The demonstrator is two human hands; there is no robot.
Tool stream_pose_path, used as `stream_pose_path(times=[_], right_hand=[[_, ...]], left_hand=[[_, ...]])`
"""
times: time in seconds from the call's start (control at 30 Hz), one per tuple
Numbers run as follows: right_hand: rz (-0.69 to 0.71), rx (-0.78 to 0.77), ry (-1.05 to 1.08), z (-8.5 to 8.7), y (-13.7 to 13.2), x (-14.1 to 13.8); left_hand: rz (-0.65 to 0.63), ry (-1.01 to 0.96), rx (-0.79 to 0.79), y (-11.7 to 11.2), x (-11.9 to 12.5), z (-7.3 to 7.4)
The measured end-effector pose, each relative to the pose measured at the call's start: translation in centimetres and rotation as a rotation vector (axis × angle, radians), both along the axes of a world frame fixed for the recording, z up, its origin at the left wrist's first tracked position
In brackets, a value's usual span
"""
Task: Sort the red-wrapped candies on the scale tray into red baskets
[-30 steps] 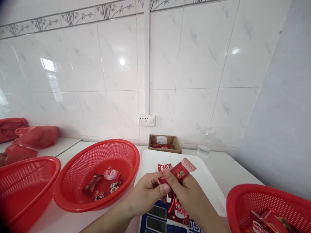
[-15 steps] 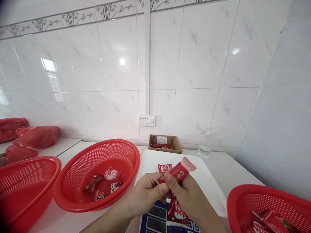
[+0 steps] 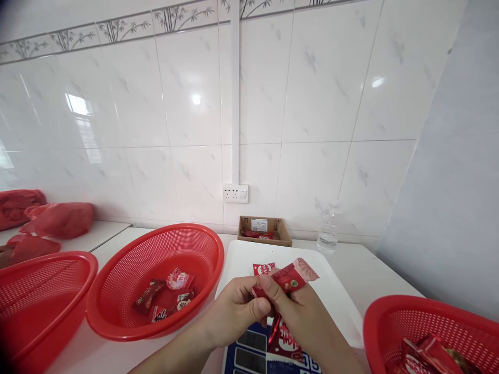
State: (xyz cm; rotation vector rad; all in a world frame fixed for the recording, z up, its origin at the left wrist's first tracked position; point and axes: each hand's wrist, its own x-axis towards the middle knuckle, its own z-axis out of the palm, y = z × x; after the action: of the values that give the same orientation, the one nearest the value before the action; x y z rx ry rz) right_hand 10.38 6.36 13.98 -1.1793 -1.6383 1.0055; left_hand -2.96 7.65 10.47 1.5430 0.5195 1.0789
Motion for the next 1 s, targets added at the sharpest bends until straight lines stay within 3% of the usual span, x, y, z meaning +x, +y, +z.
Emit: stream_pose_path(times=[0.4,0.63,0.93,1.0], right_hand=[[0.059,0.060,0.024,0.07,0.14,0.18],[0.011,-0.016,-0.003,-0.10,0.25,0.01],[0.042,0.107,-0.009,-0.29,0.46,0.17],[0.072,0.074,0.012,-0.19,0.37,0.11]], left_hand=[[-0.006,-0.041,-0.081,-0.54,0.17,-0.08],[0.005,-0.034,-0.047,-0.38,0.22,-0.14],[0.052,0.036,0.009,-0.24,0.11,-0.05],[0.065,0.022,0.009,-0.19,0.19,-0.18]])
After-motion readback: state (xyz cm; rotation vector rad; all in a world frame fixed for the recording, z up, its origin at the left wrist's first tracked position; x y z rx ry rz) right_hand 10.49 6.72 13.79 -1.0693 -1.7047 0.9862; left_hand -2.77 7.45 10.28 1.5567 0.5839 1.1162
